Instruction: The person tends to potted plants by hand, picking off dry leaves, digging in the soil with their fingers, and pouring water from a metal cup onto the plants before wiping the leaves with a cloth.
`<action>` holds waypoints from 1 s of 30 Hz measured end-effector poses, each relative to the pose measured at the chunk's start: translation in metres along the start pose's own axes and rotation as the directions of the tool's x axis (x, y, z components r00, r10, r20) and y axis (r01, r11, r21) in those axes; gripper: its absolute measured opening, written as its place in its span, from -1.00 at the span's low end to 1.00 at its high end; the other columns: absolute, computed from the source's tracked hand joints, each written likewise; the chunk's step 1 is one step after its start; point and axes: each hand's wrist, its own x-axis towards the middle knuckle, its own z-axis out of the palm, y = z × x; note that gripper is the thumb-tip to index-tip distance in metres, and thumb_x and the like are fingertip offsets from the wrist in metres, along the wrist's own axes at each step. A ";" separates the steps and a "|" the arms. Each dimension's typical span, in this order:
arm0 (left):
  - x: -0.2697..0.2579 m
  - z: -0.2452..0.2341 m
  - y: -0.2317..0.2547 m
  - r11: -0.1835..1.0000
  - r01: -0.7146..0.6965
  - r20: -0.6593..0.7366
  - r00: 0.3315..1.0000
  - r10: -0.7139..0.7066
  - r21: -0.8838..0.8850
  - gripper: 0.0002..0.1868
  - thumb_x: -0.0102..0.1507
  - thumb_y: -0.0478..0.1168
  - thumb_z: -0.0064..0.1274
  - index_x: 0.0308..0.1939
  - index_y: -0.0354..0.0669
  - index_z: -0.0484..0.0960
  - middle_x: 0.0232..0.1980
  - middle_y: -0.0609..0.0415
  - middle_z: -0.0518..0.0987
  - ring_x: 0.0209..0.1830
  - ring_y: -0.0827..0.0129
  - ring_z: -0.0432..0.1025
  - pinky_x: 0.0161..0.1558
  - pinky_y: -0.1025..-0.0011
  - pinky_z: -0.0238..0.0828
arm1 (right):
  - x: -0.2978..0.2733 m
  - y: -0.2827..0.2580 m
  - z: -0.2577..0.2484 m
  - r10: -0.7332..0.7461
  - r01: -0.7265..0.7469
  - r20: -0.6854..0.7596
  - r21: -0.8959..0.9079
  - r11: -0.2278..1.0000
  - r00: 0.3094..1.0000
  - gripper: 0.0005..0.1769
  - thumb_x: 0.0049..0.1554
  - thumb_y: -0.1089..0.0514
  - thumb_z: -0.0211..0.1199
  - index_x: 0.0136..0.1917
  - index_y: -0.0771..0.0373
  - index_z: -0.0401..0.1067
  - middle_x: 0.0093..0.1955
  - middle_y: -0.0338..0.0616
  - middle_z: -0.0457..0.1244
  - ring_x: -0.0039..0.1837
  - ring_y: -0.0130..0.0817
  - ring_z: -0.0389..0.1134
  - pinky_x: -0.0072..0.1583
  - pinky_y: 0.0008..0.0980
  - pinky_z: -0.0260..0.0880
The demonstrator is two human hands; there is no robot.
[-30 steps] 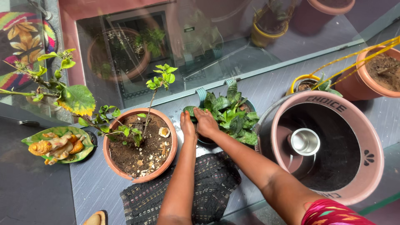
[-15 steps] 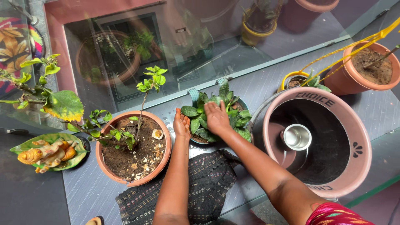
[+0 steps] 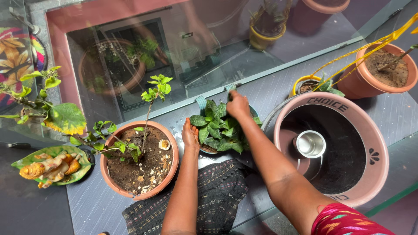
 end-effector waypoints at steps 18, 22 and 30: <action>-0.098 0.006 -0.059 0.949 0.047 -0.149 0.989 0.000 0.312 -0.49 0.22 -0.07 0.11 0.19 -0.23 0.50 0.20 -0.01 0.55 0.20 0.28 0.35 0.29 0.27 0.15 | -0.111 0.000 -0.037 -0.306 0.442 0.319 -0.633 0.635 0.897 -0.24 0.08 0.22 0.04 0.53 0.43 0.11 0.59 0.22 0.01 0.60 0.03 -0.01 0.55 0.10 -0.26; -0.113 0.018 -0.091 0.935 0.327 -0.239 0.927 -0.289 0.137 -0.35 0.28 0.03 0.15 0.33 -0.31 0.46 0.42 -0.30 0.33 0.44 -0.12 0.08 0.43 -0.06 -0.17 | -0.155 0.007 -0.034 -0.416 0.574 0.396 -0.562 0.596 0.819 -0.33 0.11 0.18 0.04 0.47 0.42 0.20 0.54 0.22 0.08 0.57 0.16 0.02 0.53 0.13 -0.18; -0.098 -0.009 -0.122 0.909 0.417 0.048 0.908 -0.415 -0.018 0.00 0.27 0.29 -0.06 0.50 -0.45 0.09 0.61 -0.31 0.09 0.64 -0.01 -0.05 0.52 0.12 -0.25 | -0.196 0.035 -0.022 -0.398 0.551 0.402 -0.408 0.728 0.824 -0.36 0.07 0.22 0.08 0.43 0.38 0.28 0.50 0.15 0.15 0.55 0.03 0.09 0.54 0.10 -0.12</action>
